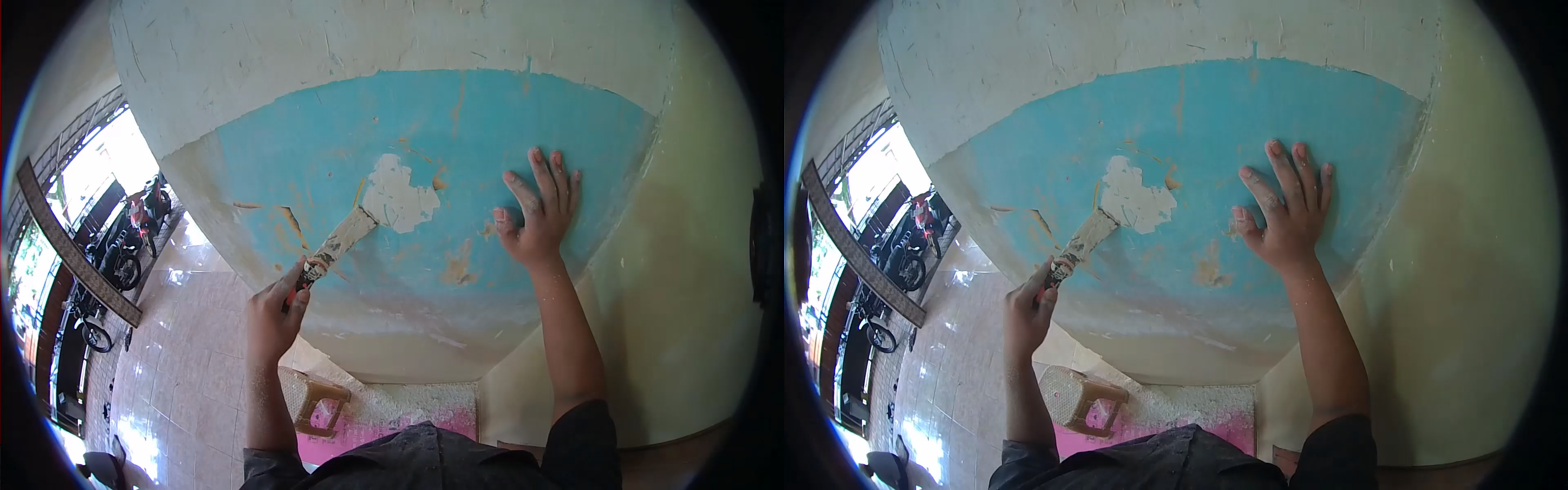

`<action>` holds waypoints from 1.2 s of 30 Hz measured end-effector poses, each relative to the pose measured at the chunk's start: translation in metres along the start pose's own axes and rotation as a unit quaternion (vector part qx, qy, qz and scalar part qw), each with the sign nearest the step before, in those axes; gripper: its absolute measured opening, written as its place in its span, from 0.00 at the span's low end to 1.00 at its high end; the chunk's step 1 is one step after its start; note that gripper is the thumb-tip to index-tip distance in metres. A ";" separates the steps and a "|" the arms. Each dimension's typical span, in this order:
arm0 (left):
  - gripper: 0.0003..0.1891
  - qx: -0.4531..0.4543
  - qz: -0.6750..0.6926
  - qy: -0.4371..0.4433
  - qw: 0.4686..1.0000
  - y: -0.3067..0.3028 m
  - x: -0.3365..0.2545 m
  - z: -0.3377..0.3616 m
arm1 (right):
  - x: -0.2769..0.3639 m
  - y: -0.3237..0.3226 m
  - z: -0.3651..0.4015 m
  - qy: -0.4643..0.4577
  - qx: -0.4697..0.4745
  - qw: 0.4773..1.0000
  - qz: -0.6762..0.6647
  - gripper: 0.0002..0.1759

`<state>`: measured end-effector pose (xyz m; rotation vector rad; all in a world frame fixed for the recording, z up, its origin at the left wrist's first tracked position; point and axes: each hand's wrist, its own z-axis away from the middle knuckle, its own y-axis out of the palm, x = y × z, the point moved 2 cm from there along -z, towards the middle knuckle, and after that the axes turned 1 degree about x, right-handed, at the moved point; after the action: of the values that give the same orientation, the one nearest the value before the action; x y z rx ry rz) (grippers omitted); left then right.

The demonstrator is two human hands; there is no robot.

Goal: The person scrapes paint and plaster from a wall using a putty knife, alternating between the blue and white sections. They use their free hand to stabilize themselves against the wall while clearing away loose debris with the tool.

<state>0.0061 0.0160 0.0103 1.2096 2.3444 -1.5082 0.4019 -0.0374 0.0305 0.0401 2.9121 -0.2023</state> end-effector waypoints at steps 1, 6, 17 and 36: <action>0.26 -0.009 -0.010 0.026 1.000 -0.004 -0.002 -0.004 | 0.001 0.001 -0.001 0.008 -0.008 1.000 -0.006 0.23; 0.25 -0.038 -0.006 0.088 0.995 -0.003 -0.008 -0.006 | -0.008 -0.004 -0.006 -0.003 -0.020 1.000 -0.016 0.20; 0.25 0.059 -0.103 0.087 0.989 -0.055 -0.028 -0.041 | -0.006 -0.004 0.000 0.009 -0.024 0.999 -0.019 0.20; 0.23 -0.046 0.017 0.034 0.998 0.025 -0.005 0.010 | -0.004 -0.005 -0.003 0.013 -0.025 0.999 -0.047 0.18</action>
<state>0.0229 0.0100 -0.0110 1.2900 2.3934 -1.3536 0.4048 -0.0423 0.0351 -0.1027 2.9454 -0.1442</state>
